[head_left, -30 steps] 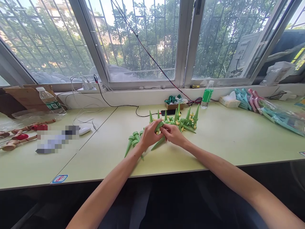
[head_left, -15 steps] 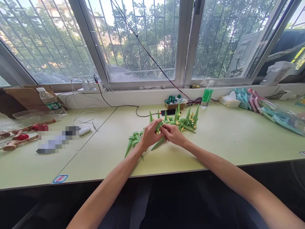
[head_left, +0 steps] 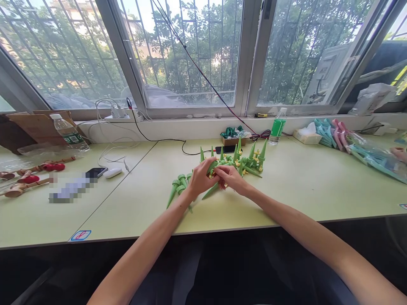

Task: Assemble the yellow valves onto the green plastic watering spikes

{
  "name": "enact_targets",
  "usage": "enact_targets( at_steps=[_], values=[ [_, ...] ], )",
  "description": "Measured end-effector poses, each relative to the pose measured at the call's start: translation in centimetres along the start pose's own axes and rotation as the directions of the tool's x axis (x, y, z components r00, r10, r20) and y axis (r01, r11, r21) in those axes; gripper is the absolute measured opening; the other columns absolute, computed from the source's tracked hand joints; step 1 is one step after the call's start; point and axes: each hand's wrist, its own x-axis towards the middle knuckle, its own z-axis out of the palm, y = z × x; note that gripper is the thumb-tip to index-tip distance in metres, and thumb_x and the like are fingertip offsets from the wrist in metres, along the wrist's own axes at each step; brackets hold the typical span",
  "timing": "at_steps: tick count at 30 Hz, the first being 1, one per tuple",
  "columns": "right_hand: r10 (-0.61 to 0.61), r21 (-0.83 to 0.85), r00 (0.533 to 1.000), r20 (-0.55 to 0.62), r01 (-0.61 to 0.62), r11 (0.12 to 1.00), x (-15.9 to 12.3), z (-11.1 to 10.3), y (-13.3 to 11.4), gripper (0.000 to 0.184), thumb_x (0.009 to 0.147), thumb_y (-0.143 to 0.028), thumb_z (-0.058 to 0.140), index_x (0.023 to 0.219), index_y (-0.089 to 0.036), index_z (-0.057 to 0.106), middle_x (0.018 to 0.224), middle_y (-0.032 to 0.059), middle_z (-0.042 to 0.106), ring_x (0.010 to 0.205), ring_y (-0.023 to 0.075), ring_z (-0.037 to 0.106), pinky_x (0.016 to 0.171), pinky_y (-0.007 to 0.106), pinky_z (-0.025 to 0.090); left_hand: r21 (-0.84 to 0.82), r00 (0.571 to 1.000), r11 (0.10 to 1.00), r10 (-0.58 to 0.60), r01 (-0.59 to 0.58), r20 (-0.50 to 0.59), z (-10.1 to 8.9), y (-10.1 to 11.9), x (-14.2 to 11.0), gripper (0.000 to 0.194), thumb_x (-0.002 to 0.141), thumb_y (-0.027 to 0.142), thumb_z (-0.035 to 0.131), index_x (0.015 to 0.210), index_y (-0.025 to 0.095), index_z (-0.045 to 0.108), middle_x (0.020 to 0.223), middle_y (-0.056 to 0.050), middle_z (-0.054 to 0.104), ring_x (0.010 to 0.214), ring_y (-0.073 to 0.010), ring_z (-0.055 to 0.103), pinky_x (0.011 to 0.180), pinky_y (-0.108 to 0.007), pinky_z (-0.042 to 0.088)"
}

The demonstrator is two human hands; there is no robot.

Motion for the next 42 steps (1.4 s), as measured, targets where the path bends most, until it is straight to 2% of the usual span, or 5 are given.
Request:
enact_targets(
  at_steps=[9, 22, 34, 42],
  values=[
    [-0.013, -0.018, 0.999, -0.035, 0.013, 1.000, 0.05, 0.13, 0.33, 0.040, 0.087, -0.058, 0.061, 0.080, -0.019, 0.062, 0.057, -0.0044, 0.054, 0.043, 0.0110, 0.054, 0.039, 0.023, 0.040, 0.011, 0.999, 1.000, -0.025, 0.025, 0.024, 0.02, 0.00, 0.12, 0.047, 0.073, 0.015, 0.063, 0.119, 0.022, 0.056, 0.094, -0.001, 0.068, 0.060, -0.0083, 0.051, 0.063, -0.023, 0.048],
    [-0.003, -0.035, 0.997, -0.073, 0.000, 0.999, 0.10, 0.17, 0.21, 0.041, 0.087, -0.060, 0.059, 0.079, -0.019, 0.060, 0.053, -0.0043, 0.053, 0.041, 0.0119, 0.054, 0.037, 0.023, 0.040, -0.054, 0.996, 0.997, -0.053, 0.058, 0.076, 0.07, 0.13, 0.32, 0.046, 0.077, 0.015, 0.061, 0.121, 0.021, 0.052, 0.089, 0.001, 0.066, 0.058, -0.0075, 0.049, 0.063, -0.023, 0.047],
    [-0.075, -0.078, 0.968, -0.238, 0.058, 0.995, 0.39, -0.61, 0.72, 0.041, 0.089, -0.060, 0.056, 0.080, -0.021, 0.056, 0.052, -0.0039, 0.055, 0.037, 0.0117, 0.050, 0.035, 0.023, 0.038, -0.130, 0.990, 0.989, -0.059, 0.076, 0.125, 0.17, 0.09, 0.43, 0.037, 0.091, 0.032, 0.058, 0.125, 0.022, 0.048, 0.095, -0.002, 0.064, 0.066, -0.0084, 0.056, 0.057, -0.019, 0.045],
    [-0.098, -0.110, 0.968, -0.230, 0.074, 0.991, 0.46, -0.76, 0.98, 0.042, 0.091, -0.060, 0.054, 0.076, -0.021, 0.054, 0.064, -0.0012, 0.059, 0.040, 0.0110, 0.052, 0.035, 0.025, 0.039, -0.171, 0.992, 0.982, -0.054, 0.074, 0.117, 0.48, -0.37, 0.36, 0.026, 0.093, 0.025, 0.054, 0.118, 0.022, 0.049, 0.075, 0.004, 0.056, 0.049, -0.0056, 0.045, 0.051, -0.020, 0.038]
  ],
)
